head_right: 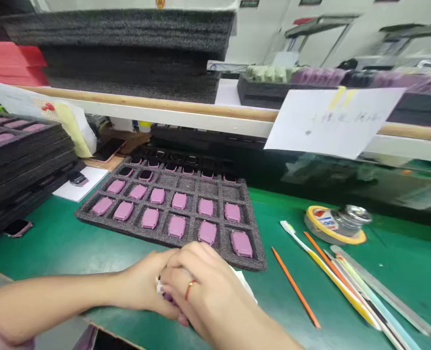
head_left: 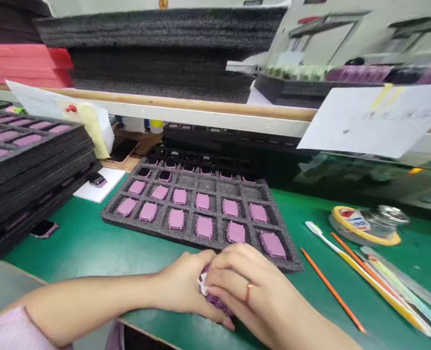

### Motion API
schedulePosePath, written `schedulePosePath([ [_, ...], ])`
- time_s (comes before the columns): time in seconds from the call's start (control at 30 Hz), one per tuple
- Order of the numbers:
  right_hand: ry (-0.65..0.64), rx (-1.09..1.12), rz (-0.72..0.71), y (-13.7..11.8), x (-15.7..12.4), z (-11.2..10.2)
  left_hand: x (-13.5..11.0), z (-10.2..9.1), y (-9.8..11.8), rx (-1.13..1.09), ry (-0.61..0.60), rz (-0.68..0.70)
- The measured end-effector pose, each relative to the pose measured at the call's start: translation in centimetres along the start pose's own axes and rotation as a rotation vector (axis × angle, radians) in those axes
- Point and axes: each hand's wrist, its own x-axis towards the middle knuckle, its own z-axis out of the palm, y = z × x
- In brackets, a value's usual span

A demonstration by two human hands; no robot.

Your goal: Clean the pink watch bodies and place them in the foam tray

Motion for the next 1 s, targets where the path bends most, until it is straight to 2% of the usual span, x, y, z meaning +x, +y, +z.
schedulePosePath([
  [0.17, 0.042, -0.050, -0.057, 0.68, 0.10, 0.06, 0.21, -0.23, 0.73, -0.036, -0.018, -0.097],
  [0.23, 0.045, -0.026, -0.031, 0.47, 0.11, 0.06, 0.20, -0.28, 0.75, -0.017, -0.029, -0.123],
  [0.37, -0.033, 0.044, 0.040, 0.30, -0.07, 0.14, 0.17, -0.27, 0.60, -0.012, -0.038, -0.095],
  [0.47, 0.042, 0.002, -0.047, 0.78, -0.24, 0.21, 0.20, -0.33, 0.61, -0.017, -0.029, -0.128],
  [0.53, 0.073, -0.008, -0.055, 0.91, -0.22, 0.24, 0.21, -0.38, 0.66, 0.016, -0.027, -0.144],
  [0.67, -0.010, 0.048, 0.034, 0.56, 0.00, 0.25, 0.21, -0.42, 0.69, 0.022, -0.050, -0.120],
  [0.77, 0.055, -0.015, -0.055, 0.64, 0.04, 0.25, 0.27, -0.41, 0.64, 0.009, -0.030, -0.124],
  [0.83, 0.081, -0.020, -0.049, 0.75, 0.02, 0.31, 0.32, -0.38, 0.56, 0.020, -0.038, -0.134],
  [0.93, 0.009, 0.062, 0.019, 0.80, 0.00, 0.44, 0.34, -0.35, 0.51, 0.022, -0.061, -0.106],
  [1.0, 0.024, 0.053, -0.035, 0.89, 0.03, 0.43, 0.31, -0.36, 0.58, 0.005, -0.046, -0.104],
])
